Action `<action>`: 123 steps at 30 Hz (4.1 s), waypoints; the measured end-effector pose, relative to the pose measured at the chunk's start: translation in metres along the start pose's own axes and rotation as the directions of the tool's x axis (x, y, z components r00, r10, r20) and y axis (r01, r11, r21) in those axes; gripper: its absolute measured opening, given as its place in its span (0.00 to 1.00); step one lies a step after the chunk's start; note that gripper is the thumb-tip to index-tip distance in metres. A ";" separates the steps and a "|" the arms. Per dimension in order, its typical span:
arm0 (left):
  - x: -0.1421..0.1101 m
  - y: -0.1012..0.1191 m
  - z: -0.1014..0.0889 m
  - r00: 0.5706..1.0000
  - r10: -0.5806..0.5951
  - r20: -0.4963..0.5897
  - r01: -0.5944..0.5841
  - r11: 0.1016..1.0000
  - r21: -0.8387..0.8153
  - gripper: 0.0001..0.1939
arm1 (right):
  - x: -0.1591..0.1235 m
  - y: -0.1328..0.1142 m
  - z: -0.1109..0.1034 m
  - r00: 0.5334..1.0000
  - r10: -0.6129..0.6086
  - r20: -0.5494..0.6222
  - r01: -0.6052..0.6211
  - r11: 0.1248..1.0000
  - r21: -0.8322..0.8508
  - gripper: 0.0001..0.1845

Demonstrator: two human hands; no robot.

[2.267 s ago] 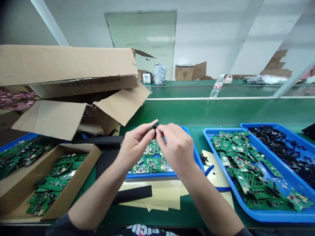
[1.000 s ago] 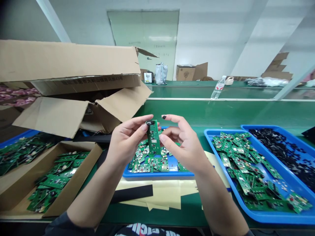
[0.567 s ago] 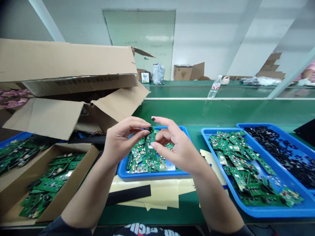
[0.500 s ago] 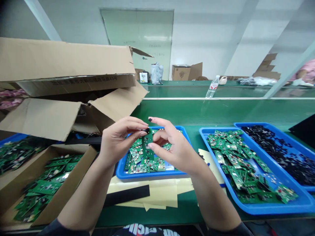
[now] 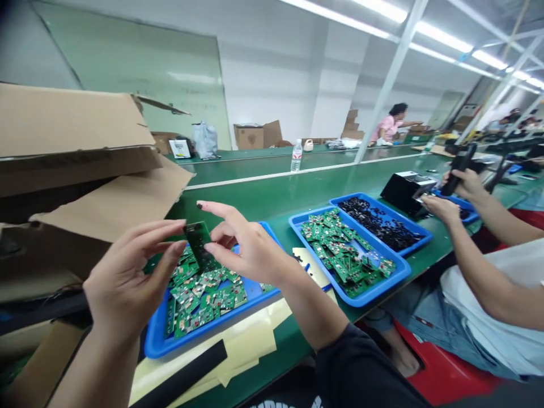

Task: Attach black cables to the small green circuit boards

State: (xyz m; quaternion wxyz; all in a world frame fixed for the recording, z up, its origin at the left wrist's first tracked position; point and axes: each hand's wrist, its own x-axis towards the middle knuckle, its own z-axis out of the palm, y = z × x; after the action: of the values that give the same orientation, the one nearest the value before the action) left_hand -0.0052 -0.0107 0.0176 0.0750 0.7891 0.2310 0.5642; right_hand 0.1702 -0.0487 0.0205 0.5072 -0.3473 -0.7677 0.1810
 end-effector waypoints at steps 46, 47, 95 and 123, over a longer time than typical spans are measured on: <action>-0.011 0.028 0.009 0.916 -0.009 0.401 -0.064 0.984 0.169 0.08 | -0.090 -0.002 0.018 0.969 0.211 0.128 -0.218 0.975 0.049 0.39; -0.011 0.028 0.008 0.909 -0.013 0.416 -0.070 0.980 0.185 0.09 | -0.090 -0.001 0.018 0.970 0.208 0.124 -0.210 0.978 0.005 0.39; -0.003 -0.003 0.014 0.755 -0.437 0.488 0.364 0.899 0.241 0.05 | -0.067 0.069 0.045 0.998 0.027 0.051 0.007 0.816 -0.578 0.33; -0.005 -0.010 0.033 0.716 -0.427 0.553 0.458 0.885 0.090 0.07 | -0.083 0.087 0.045 0.991 0.109 0.079 -0.046 0.828 -0.559 0.37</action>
State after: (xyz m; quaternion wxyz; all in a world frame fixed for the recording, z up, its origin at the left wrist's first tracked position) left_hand 0.0210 0.0008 -0.0021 0.2925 0.8381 0.3654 0.2802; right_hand 0.1797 -0.0449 -0.1074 0.3344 -0.5004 -0.7985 -0.0111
